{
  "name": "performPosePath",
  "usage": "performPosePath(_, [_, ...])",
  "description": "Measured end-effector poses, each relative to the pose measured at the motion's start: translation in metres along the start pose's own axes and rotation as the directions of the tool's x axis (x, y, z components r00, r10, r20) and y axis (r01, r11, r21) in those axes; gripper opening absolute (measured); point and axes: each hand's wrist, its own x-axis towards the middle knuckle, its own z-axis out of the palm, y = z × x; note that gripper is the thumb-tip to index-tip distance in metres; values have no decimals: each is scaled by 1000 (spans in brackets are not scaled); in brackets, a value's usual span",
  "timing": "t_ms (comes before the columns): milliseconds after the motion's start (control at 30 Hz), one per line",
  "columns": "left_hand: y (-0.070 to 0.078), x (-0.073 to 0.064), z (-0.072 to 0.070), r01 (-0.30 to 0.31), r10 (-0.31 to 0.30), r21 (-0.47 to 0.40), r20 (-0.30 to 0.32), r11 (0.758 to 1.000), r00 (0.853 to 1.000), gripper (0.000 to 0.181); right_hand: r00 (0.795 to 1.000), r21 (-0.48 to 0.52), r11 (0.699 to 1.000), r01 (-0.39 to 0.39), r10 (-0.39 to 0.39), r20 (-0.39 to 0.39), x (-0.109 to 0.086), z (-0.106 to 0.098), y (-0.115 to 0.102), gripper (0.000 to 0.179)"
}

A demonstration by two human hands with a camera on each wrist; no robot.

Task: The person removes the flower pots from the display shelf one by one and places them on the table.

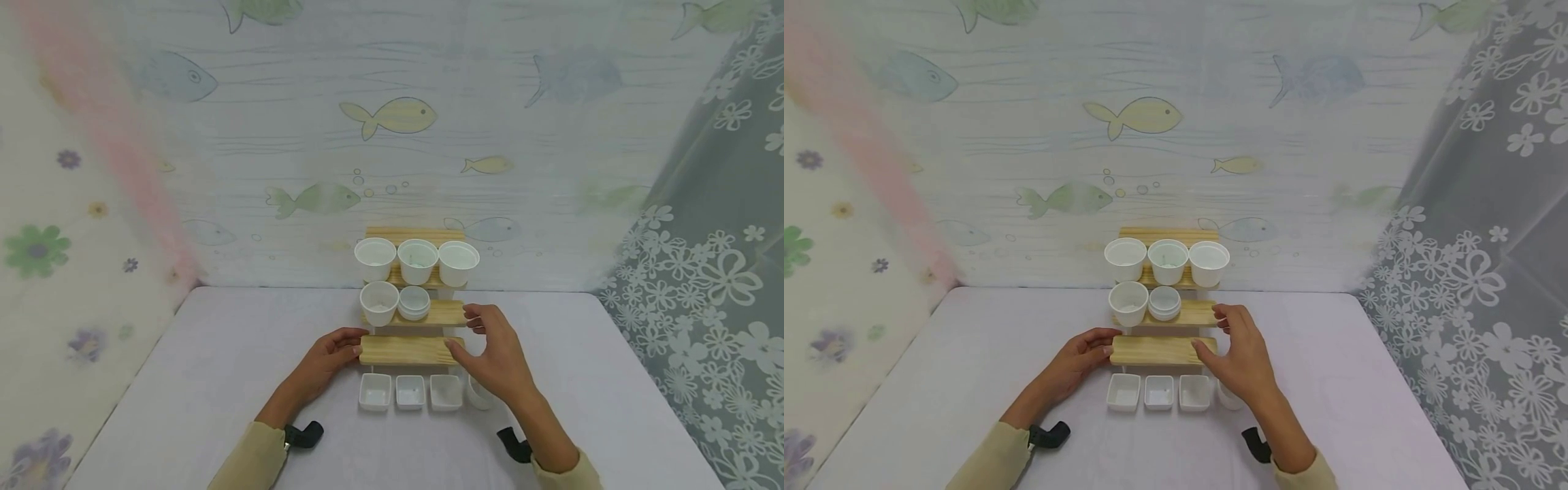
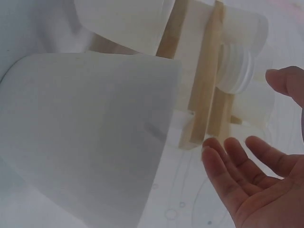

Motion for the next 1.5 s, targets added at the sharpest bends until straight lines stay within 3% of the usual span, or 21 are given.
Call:
performPosePath(467, [0,3,-1,1,-1,7,-9,1000,1000,47,999,1,999,33,-33,-34,11,9,-4,64])
performPosePath(867, [-1,12,-8,-1,1,0,12,1000,1000,46,999,32,999,3,-1,-39,22,18,-9,63])
performPosePath(1500, [1,11,-7,5,-5,1,6,1000,1000,47,997,89,994,-59,63,-40,34,31,-18,67])
